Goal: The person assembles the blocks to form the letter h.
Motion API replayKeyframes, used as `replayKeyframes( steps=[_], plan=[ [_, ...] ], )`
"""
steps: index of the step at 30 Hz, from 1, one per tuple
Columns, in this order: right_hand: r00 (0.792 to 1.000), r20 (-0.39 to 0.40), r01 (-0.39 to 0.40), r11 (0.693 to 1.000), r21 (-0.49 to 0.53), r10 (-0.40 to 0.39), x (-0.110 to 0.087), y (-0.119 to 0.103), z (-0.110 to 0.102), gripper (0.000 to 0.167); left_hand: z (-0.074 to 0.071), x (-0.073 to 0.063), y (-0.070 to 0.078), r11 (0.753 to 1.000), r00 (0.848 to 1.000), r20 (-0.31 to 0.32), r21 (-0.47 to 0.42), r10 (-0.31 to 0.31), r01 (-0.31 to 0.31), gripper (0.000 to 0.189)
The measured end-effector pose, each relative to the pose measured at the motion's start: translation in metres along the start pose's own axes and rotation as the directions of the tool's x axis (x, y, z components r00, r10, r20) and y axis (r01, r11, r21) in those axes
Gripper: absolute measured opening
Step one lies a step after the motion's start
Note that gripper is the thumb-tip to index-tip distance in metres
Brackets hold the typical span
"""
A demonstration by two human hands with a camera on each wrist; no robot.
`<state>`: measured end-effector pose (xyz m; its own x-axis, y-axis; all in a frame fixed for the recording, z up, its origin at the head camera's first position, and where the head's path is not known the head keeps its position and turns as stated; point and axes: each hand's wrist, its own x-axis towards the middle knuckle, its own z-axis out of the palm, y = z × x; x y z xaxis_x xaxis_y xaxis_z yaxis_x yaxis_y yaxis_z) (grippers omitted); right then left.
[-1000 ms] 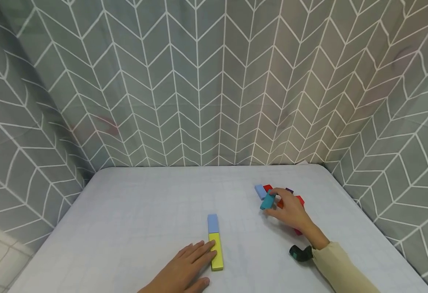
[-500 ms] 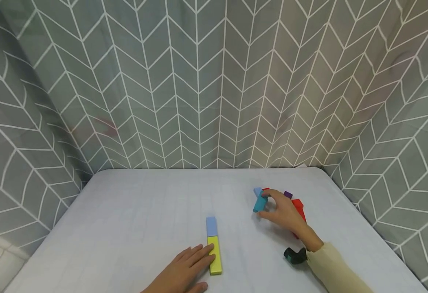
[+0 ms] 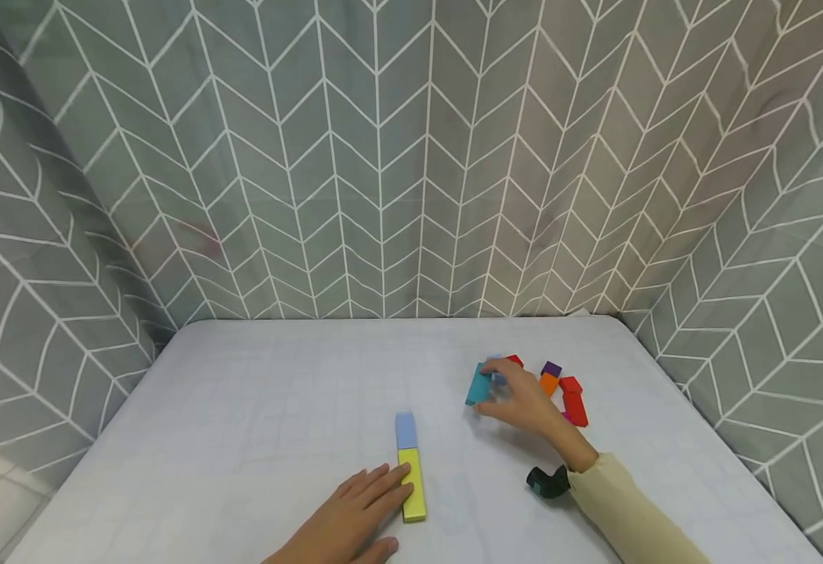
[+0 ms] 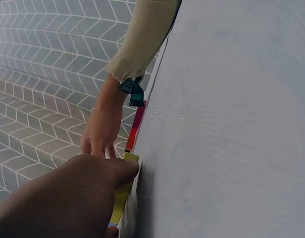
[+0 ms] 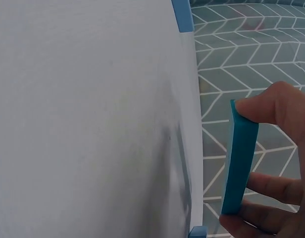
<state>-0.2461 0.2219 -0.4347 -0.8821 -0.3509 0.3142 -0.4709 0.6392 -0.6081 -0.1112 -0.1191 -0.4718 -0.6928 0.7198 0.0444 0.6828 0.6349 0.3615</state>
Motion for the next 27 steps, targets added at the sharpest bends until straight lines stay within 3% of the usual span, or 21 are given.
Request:
replayKeyframes(
  steps=[6,17,27],
  plan=[
    [0.999,0.028,-0.023,1.0,0.011,0.022,0.004,-0.007,0.006,0.052,0.0,0.0,-0.002,1.0,1.0,-0.004,0.012,0.002,-0.002,0.066],
    [0.998,0.051,0.021,0.999,0.025,-0.022,0.016,-0.026,0.019,0.054,-0.004,0.0,0.002,0.999,0.999,0.03,-0.035,-0.032,0.033,0.068],
    [0.994,0.078,0.078,0.996,0.033,-0.081,0.027,-0.04,0.03,0.054,-0.003,0.0,0.002,0.999,0.999,0.037,-0.004,-0.034,0.034,0.069]
  ],
)
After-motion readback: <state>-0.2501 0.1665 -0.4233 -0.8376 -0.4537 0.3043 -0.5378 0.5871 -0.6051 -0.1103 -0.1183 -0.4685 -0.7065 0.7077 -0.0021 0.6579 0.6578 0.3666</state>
